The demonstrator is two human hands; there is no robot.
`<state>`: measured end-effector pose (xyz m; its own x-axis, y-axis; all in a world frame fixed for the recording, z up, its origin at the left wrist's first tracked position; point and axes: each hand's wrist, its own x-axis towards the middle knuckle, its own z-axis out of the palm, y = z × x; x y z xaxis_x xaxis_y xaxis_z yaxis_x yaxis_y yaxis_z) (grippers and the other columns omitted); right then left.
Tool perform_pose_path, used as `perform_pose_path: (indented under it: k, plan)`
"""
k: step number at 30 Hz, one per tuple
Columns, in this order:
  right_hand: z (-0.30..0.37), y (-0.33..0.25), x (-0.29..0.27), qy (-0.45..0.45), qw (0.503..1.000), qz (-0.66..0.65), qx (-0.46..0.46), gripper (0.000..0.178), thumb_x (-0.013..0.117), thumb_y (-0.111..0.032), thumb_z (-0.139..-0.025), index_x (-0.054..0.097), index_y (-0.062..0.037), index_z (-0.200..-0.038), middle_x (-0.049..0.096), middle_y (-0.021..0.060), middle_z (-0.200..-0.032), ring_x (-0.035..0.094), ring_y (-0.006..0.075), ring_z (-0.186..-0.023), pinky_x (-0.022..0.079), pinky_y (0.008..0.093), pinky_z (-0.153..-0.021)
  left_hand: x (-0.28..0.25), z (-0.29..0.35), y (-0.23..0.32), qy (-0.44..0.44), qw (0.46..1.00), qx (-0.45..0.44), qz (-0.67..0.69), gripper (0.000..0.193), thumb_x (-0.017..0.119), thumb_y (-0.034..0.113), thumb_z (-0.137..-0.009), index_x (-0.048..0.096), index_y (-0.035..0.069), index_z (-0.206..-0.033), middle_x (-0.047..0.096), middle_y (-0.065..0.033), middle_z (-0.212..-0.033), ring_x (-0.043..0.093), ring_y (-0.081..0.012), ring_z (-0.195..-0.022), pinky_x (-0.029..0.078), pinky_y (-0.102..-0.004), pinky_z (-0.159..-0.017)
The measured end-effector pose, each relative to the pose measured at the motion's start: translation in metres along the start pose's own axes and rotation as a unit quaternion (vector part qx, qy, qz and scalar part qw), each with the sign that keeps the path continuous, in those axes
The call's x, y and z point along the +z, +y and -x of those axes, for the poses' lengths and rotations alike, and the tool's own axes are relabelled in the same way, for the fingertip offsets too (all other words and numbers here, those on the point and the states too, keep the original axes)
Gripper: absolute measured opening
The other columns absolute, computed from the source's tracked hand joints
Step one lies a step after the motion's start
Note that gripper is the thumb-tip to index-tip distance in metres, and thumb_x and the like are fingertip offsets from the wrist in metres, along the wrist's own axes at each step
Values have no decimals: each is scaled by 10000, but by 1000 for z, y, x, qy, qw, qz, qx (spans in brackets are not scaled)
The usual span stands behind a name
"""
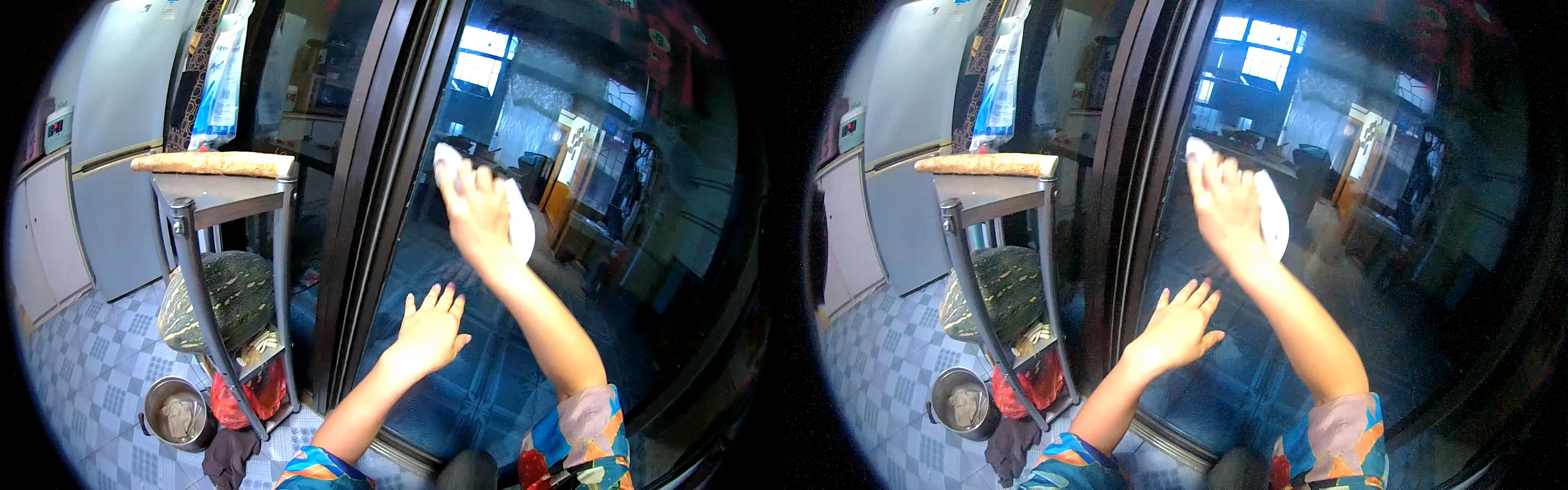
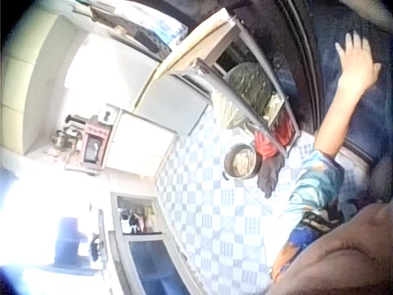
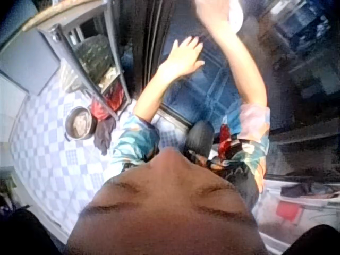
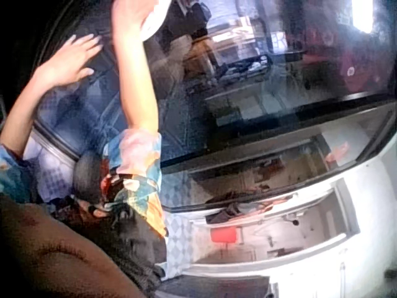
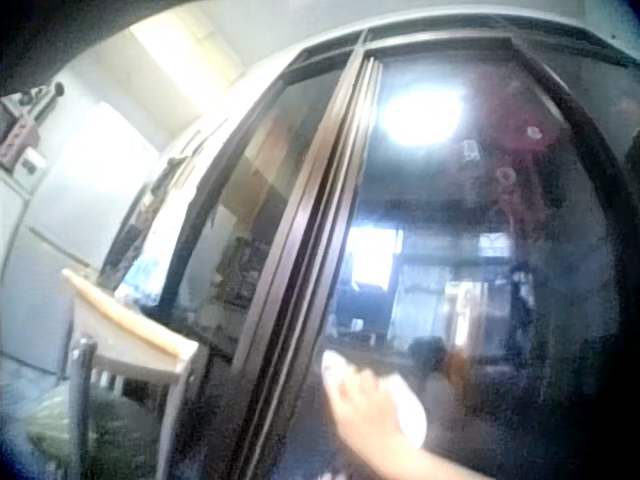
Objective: The person cleans a large glass window and its metal frame by hand using a white cloth and a dark gray cloth, wiping the glass surface and the tracks of the sliding door.
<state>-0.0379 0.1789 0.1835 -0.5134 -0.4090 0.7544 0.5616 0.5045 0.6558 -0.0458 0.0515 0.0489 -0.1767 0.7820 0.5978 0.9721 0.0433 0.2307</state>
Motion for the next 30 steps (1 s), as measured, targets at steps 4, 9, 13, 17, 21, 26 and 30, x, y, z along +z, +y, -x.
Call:
perform_pose_path:
  k: [4, 9, 13, 17, 21, 26, 30]
  plan:
    - [93, -62, 5, -63, 991, -30, -115, 488, 577, -167, -789, 572, -59, -1266, 543, 134, -1135, 512, 270, -999, 448, 390, -776, -15, 8, -20, -69, 997, -12, 37, 342, 658, 333, -844, 687, -6, -814, 683, -211, -936, 665, -380, -852, 524, -463, -799]
    - [155, -85, -10, -194, 934, -104, -281, 526, 601, -265, -763, 584, -20, -1227, 550, 126, -1114, 487, 265, -1032, 422, 386, -855, -33, 20, -32, -79, 994, -55, 44, 351, 680, 356, -825, 701, 7, -790, 678, -206, -811, 670, -372, -816, 529, -460, -757]
    - [57, -41, -23, -249, 959, -129, -50, 490, 529, -123, -808, 540, -16, -1286, 510, 145, -1122, 491, 265, -974, 418, 369, -758, -51, 30, -48, -119, 988, -97, 0, 351, 688, 360, -821, 709, 13, -871, 678, -225, -849, 669, -373, -852, 528, -457, -776]
    - [25, -6, -14, -56, 998, -12, -4, 541, 522, -109, -813, 503, -21, -1347, 502, 161, -1147, 474, 271, -968, 422, 373, -753, -50, 29, -53, -90, 988, -126, 18, 387, 693, 335, -822, 671, 1, -1016, 676, -238, -953, 656, -376, -935, 517, -459, -839]
    - [70, -46, -8, -102, 993, -27, -47, 543, 515, -130, -820, 512, 1, -1347, 496, 153, -1159, 474, 265, -1006, 426, 393, -841, -43, 25, -56, -78, 985, -153, -18, 322, 673, 258, -828, 664, 1, -1023, 676, -238, -957, 656, -371, -945, 515, -461, -849]
    - [213, -95, -36, -176, 960, -124, -177, 534, 522, -180, -818, 540, 50, -1300, 513, 135, -1174, 494, 251, -1042, 433, 374, -865, -33, 23, -55, -56, 984, -169, -22, 349, 665, 217, -827, 655, -12, -1091, 673, -242, -978, 651, -368, -963, 509, -459, -863]
    - [325, -85, -89, -277, 885, -146, -346, 556, 514, -211, -828, 526, 53, -1316, 517, 91, -1153, 499, 206, -1033, 423, 309, -835, -32, 32, -55, -53, 981, -182, -27, 371, 664, 217, -829, 647, -16, -1117, 673, -240, -986, 647, -366, -978, 505, -452, -873]
